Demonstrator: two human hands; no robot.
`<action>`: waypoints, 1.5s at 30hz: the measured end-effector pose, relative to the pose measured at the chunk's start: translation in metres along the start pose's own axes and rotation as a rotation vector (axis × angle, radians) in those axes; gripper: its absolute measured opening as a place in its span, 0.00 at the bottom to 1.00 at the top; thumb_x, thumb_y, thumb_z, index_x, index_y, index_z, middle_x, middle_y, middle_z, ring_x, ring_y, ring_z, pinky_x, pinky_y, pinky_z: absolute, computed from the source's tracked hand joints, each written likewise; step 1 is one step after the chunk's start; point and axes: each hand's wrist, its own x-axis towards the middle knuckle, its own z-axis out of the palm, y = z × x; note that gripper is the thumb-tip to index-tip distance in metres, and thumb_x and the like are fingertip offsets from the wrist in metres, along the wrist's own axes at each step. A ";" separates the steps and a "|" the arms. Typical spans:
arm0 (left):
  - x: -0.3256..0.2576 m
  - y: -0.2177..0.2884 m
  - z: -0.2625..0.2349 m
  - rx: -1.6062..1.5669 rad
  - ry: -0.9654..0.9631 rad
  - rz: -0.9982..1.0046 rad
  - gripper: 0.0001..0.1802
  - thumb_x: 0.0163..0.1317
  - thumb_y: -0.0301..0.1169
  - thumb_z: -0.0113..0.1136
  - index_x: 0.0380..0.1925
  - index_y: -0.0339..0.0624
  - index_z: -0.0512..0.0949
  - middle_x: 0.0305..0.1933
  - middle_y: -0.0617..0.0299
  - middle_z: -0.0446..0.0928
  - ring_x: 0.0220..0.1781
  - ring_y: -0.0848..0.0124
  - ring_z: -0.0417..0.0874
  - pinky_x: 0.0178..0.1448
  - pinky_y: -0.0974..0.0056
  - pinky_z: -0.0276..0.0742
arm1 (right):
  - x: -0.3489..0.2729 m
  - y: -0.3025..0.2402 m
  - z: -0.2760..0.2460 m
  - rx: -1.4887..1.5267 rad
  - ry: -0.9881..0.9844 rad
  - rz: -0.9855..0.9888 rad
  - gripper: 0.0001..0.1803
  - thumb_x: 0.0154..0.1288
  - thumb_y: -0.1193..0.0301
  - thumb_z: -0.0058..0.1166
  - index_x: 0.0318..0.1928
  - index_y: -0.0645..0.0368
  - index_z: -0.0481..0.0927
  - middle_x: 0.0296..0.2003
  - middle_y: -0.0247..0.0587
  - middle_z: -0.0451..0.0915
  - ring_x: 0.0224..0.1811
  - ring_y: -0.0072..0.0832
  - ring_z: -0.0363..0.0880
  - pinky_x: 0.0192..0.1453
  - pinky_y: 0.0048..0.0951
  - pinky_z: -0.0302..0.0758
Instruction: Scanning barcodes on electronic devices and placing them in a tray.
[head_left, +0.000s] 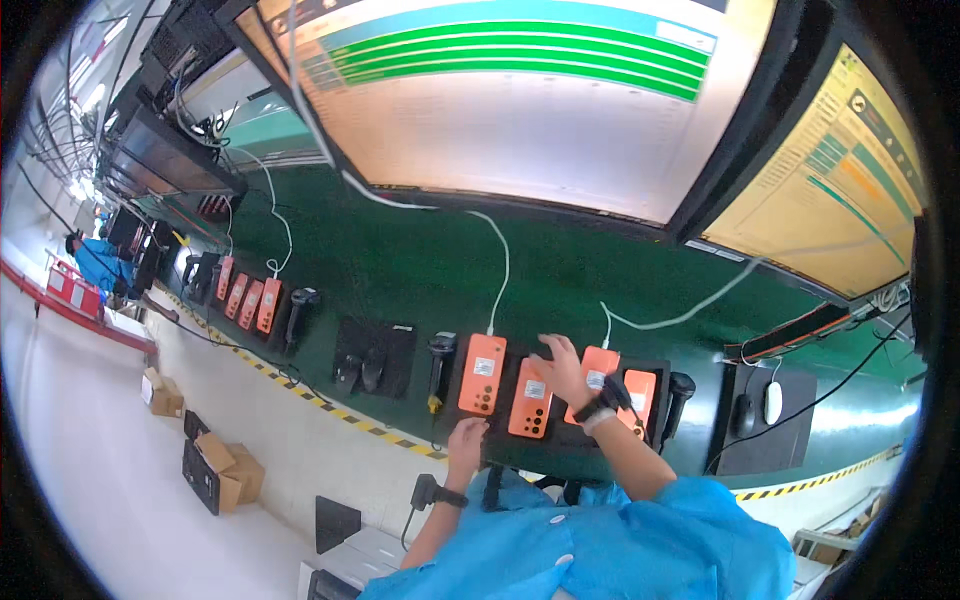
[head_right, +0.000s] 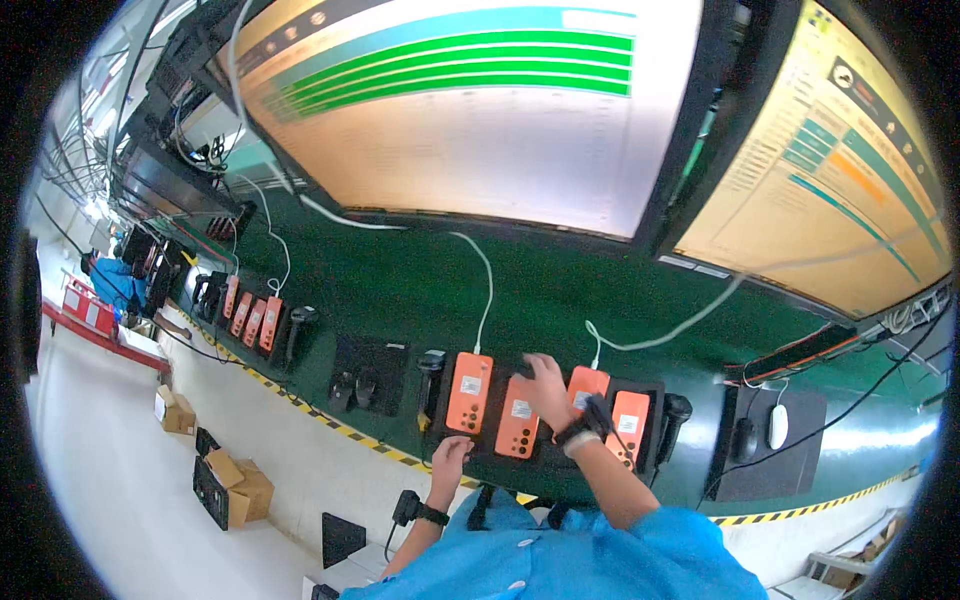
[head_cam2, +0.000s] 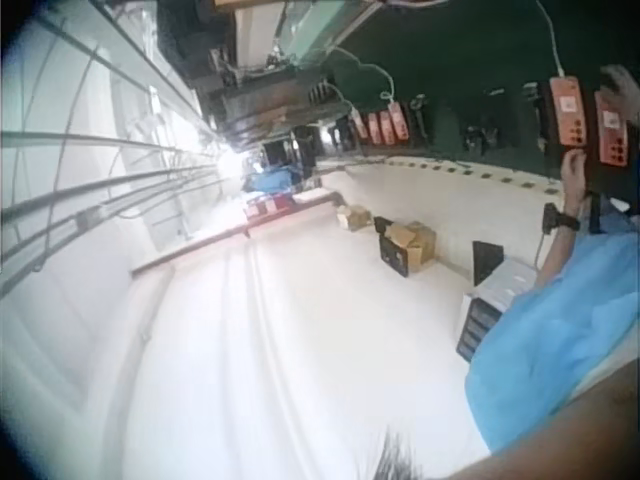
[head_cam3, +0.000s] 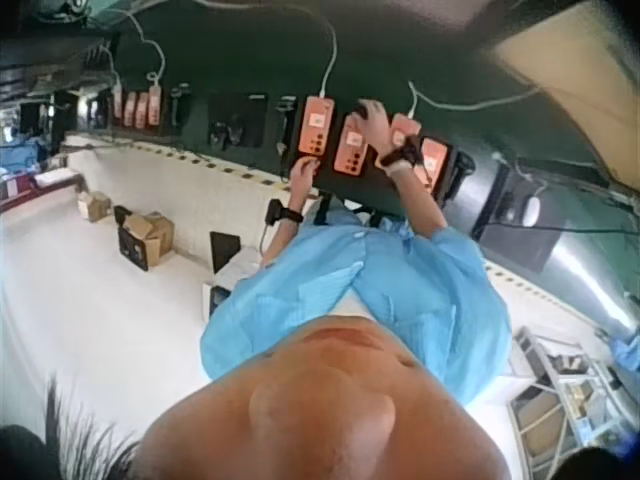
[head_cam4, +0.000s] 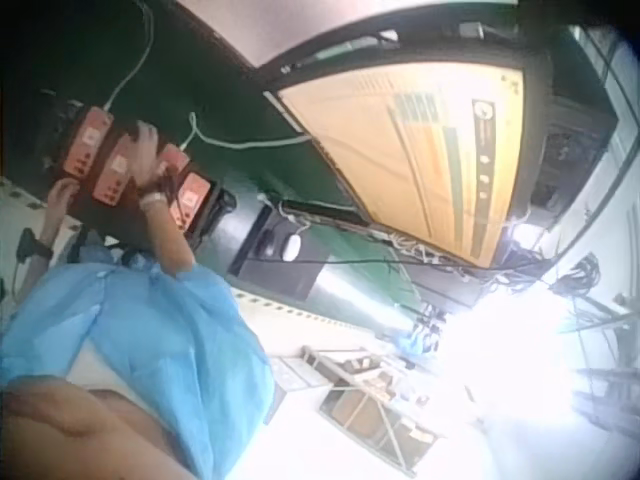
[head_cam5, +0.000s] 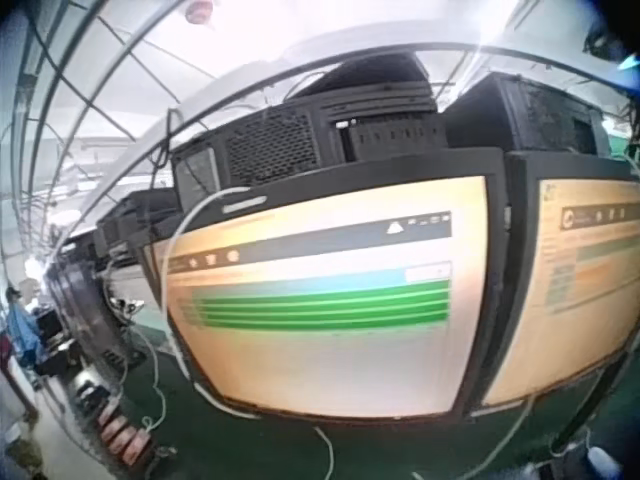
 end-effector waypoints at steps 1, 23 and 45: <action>-0.002 -0.001 -0.006 -0.035 0.018 0.006 0.09 0.69 0.29 0.53 0.44 0.35 0.76 0.41 0.60 0.81 0.44 0.75 0.81 0.45 0.70 0.75 | 0.013 -0.004 0.023 -0.003 0.051 0.002 0.24 0.58 0.66 0.61 0.52 0.68 0.75 0.51 0.59 0.76 0.57 0.53 0.71 0.61 0.44 0.70; 0.152 -0.012 -0.064 0.476 0.038 0.355 0.30 0.53 0.31 0.62 0.54 0.26 0.66 0.51 0.37 0.74 0.56 0.44 0.73 0.62 0.49 0.66 | 0.018 -0.061 0.134 -0.103 0.113 0.369 0.13 0.73 0.60 0.41 0.46 0.55 0.71 0.31 0.60 0.81 0.35 0.59 0.80 0.39 0.57 0.74; 0.035 0.053 -0.047 0.566 -0.505 -0.045 0.24 0.55 0.40 0.64 0.47 0.35 0.78 0.38 0.44 0.82 0.43 0.51 0.85 0.46 0.56 0.78 | -0.033 0.018 -0.001 -0.507 -0.181 -0.057 0.29 0.51 0.58 0.68 0.43 0.63 0.67 0.64 0.54 0.64 0.71 0.50 0.56 0.76 0.54 0.49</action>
